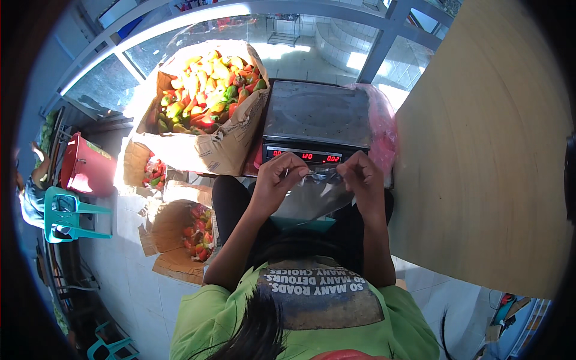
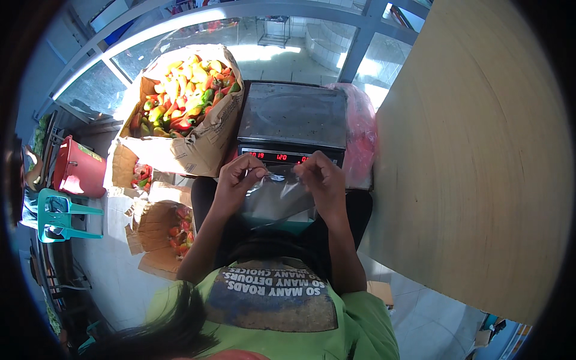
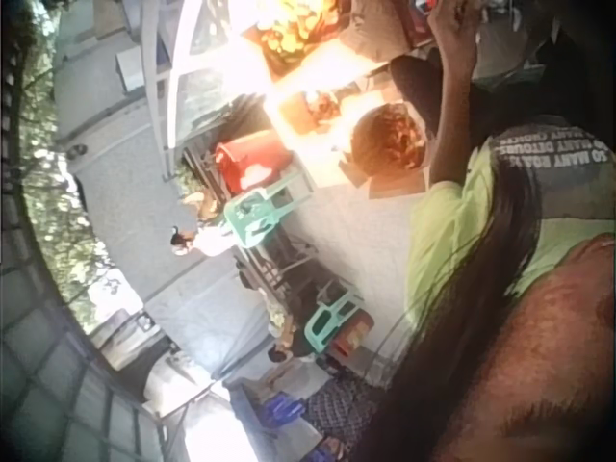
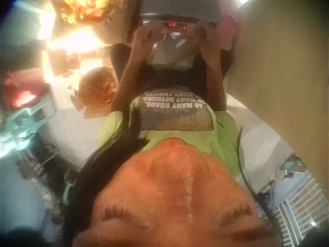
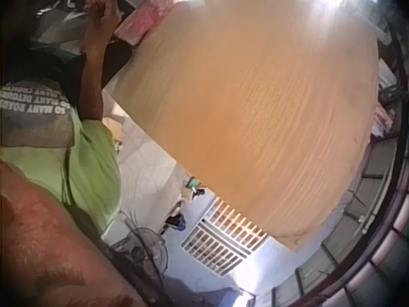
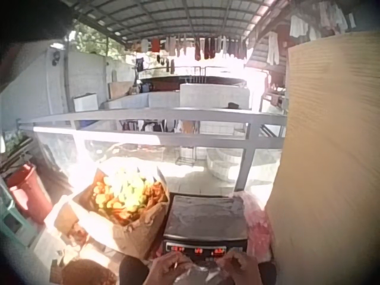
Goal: The person picks up peppers from a large box, places them on a scale, puts them into a plastic bag, and ties the bag closed.
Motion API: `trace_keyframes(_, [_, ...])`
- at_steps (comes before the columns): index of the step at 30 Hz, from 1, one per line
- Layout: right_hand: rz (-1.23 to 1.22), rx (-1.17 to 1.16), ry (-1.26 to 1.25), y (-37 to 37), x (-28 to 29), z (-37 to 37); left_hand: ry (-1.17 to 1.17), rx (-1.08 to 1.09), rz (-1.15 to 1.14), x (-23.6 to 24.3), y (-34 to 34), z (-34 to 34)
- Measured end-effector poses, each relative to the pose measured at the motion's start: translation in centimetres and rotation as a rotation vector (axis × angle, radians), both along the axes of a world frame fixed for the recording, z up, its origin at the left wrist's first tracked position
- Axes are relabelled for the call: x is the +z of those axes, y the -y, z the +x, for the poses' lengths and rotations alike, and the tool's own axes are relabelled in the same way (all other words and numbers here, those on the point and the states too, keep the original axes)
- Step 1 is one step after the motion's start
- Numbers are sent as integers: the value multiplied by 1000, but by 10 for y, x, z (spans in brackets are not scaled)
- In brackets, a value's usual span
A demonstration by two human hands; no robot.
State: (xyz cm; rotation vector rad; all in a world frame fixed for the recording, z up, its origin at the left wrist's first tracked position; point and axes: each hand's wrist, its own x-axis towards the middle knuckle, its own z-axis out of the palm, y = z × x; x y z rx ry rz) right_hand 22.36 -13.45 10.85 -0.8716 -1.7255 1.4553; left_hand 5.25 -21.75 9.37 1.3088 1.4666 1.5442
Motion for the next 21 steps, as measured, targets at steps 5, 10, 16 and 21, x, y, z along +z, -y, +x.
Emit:
trace_keyframes(5, [69,-136,-34,-4,-2,5,40,-35,-41,-8,4,-14])
trace_keyframes(10, [-79,-128,-166,-5,-2,8,6,35,-95,-3,5,-12])
trace_keyframes(16, [12,-114,-177,1,-1,6,-38,71,-2,-7,1,-13])
trace_keyframes(21, [16,-246,-244,-2,-9,12,201,11,-45,1,1,-8])
